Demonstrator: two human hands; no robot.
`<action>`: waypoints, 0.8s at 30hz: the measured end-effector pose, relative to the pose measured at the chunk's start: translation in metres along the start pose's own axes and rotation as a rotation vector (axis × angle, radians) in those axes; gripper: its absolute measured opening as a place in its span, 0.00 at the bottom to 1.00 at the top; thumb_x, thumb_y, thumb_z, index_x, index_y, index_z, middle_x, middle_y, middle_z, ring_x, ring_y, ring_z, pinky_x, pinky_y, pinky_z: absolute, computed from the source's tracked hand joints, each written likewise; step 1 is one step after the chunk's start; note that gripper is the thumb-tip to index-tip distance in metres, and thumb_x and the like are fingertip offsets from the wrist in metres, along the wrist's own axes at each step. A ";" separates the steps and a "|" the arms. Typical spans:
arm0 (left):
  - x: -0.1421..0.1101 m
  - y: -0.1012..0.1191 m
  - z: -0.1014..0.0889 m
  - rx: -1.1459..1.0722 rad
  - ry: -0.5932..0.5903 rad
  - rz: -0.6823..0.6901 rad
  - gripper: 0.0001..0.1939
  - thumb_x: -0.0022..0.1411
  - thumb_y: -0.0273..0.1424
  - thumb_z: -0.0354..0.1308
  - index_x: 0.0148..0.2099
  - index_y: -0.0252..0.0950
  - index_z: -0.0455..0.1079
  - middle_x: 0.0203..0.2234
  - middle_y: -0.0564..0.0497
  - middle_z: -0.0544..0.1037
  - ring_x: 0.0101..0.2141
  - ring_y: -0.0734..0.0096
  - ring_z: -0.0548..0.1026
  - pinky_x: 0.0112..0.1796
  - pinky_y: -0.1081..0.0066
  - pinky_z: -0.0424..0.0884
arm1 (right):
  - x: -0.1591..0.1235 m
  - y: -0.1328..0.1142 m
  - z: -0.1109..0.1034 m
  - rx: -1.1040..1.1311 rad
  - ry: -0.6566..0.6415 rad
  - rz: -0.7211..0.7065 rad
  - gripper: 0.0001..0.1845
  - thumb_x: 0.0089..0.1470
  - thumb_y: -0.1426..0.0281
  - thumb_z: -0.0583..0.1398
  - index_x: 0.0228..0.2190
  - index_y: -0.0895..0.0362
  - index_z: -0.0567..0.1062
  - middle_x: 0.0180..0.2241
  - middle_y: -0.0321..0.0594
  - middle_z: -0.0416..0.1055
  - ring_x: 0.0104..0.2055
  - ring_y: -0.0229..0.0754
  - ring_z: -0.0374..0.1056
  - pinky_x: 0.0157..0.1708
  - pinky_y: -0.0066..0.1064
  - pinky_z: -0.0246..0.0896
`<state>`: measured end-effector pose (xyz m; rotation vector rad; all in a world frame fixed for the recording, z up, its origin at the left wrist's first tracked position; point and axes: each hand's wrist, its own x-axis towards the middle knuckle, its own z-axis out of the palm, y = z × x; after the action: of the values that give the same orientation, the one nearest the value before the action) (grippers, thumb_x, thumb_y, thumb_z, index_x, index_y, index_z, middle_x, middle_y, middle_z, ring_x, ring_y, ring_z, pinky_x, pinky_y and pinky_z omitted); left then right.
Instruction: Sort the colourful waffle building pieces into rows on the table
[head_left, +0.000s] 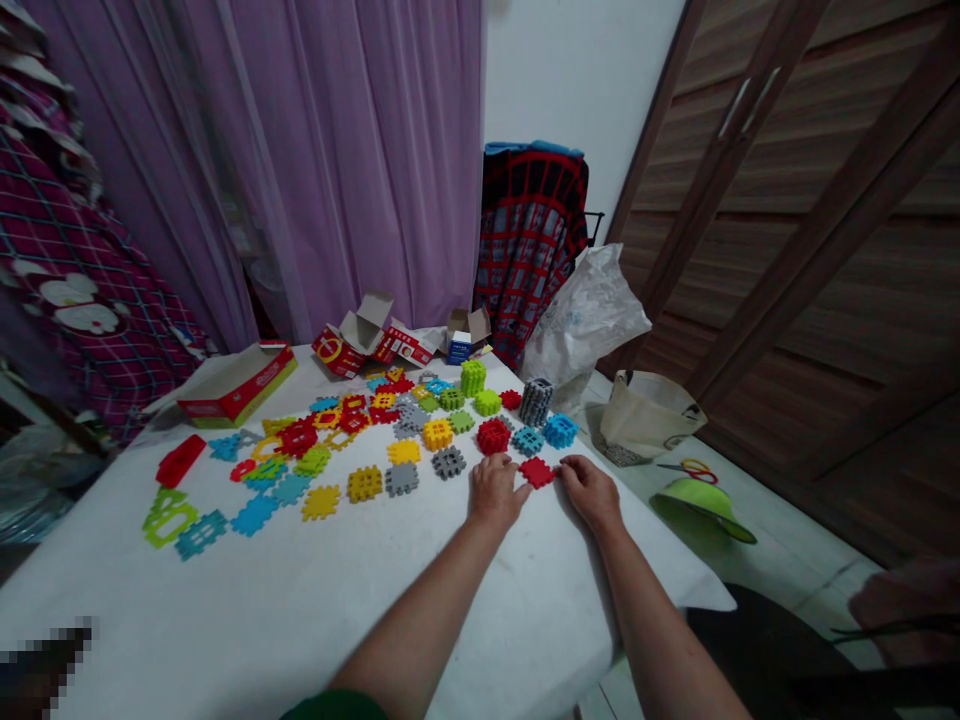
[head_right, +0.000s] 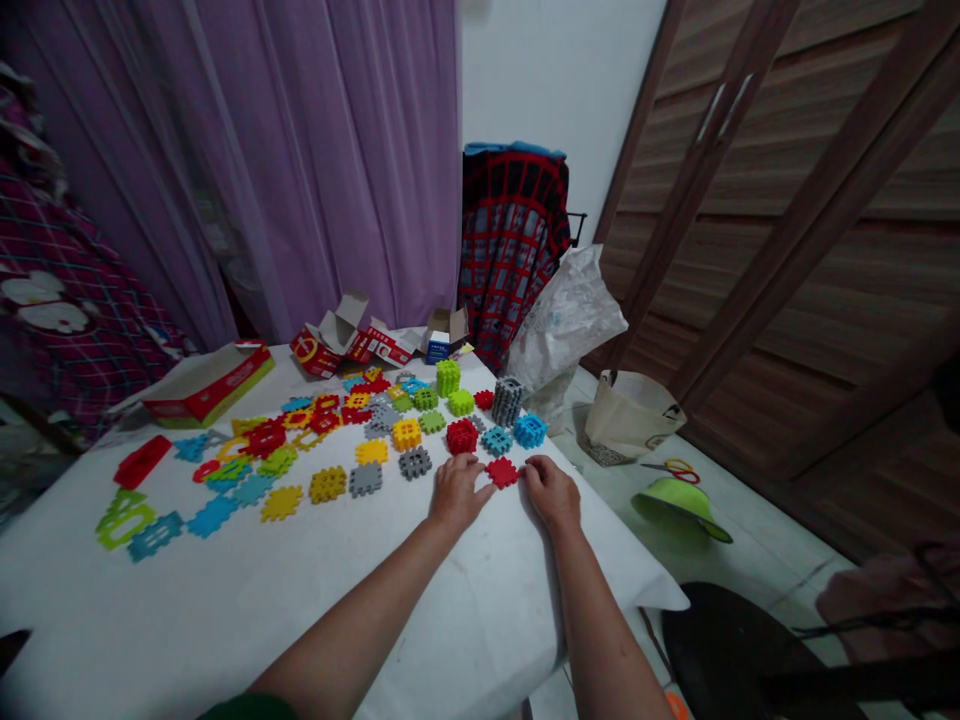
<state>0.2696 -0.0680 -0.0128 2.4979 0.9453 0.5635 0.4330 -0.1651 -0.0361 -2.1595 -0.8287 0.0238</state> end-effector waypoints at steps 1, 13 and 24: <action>0.000 0.000 0.000 0.000 0.000 -0.002 0.15 0.58 0.37 0.65 0.48 0.41 0.75 0.50 0.47 0.74 0.52 0.59 0.70 0.53 0.60 0.65 | 0.000 0.000 0.000 -0.001 -0.002 -0.003 0.17 0.48 0.57 0.55 0.33 0.50 0.79 0.28 0.36 0.79 0.32 0.44 0.72 0.31 0.31 0.59; -0.004 -0.010 -0.003 -0.062 -0.036 0.023 0.17 0.59 0.36 0.63 0.51 0.38 0.74 0.51 0.46 0.74 0.52 0.59 0.70 0.54 0.60 0.66 | 0.003 0.003 0.000 0.064 0.048 0.041 0.20 0.46 0.55 0.55 0.33 0.52 0.79 0.30 0.39 0.80 0.35 0.47 0.74 0.33 0.33 0.62; -0.085 -0.102 -0.071 -0.181 0.092 0.205 0.11 0.63 0.26 0.55 0.43 0.40 0.77 0.40 0.49 0.81 0.42 0.69 0.77 0.47 0.67 0.72 | -0.054 -0.047 0.021 0.331 0.153 -0.045 0.23 0.50 0.52 0.56 0.36 0.56 0.77 0.24 0.42 0.78 0.27 0.47 0.74 0.30 0.32 0.67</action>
<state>0.1220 -0.0406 -0.0243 2.4363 0.6419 0.7978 0.3585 -0.1602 -0.0314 -1.8071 -0.7288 -0.0253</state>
